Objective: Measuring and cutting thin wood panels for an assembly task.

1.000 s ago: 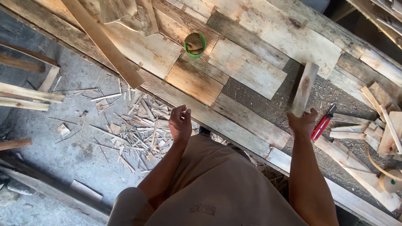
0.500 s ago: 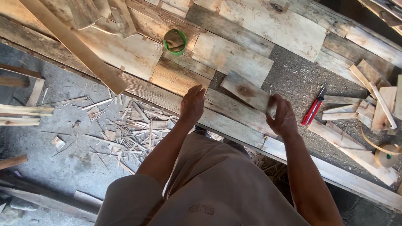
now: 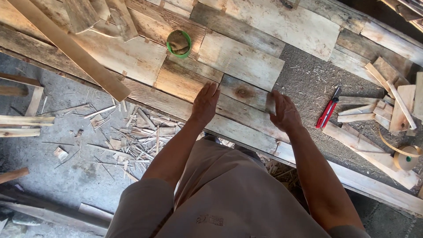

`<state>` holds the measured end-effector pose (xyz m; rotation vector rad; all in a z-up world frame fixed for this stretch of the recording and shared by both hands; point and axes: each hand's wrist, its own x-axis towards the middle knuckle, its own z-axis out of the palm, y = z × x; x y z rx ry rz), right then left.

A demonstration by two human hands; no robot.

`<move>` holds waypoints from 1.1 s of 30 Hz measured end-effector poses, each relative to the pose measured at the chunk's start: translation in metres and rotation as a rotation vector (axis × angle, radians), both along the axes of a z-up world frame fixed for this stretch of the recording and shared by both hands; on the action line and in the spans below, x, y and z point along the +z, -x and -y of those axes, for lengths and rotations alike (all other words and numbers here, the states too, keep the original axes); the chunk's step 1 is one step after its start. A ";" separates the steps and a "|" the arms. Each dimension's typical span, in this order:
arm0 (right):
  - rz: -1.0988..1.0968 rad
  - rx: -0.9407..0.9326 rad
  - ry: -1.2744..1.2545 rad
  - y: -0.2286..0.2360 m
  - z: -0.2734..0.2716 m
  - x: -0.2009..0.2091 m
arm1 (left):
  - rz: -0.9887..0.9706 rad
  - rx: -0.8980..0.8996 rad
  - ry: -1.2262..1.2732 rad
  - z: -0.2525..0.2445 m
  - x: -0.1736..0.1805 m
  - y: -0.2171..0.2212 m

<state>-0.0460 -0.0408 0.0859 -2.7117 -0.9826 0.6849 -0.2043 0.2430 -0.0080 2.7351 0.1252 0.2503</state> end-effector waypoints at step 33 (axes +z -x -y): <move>-0.081 -0.756 -0.198 -0.004 0.038 -0.075 | -0.160 -0.019 -0.072 0.004 0.003 -0.006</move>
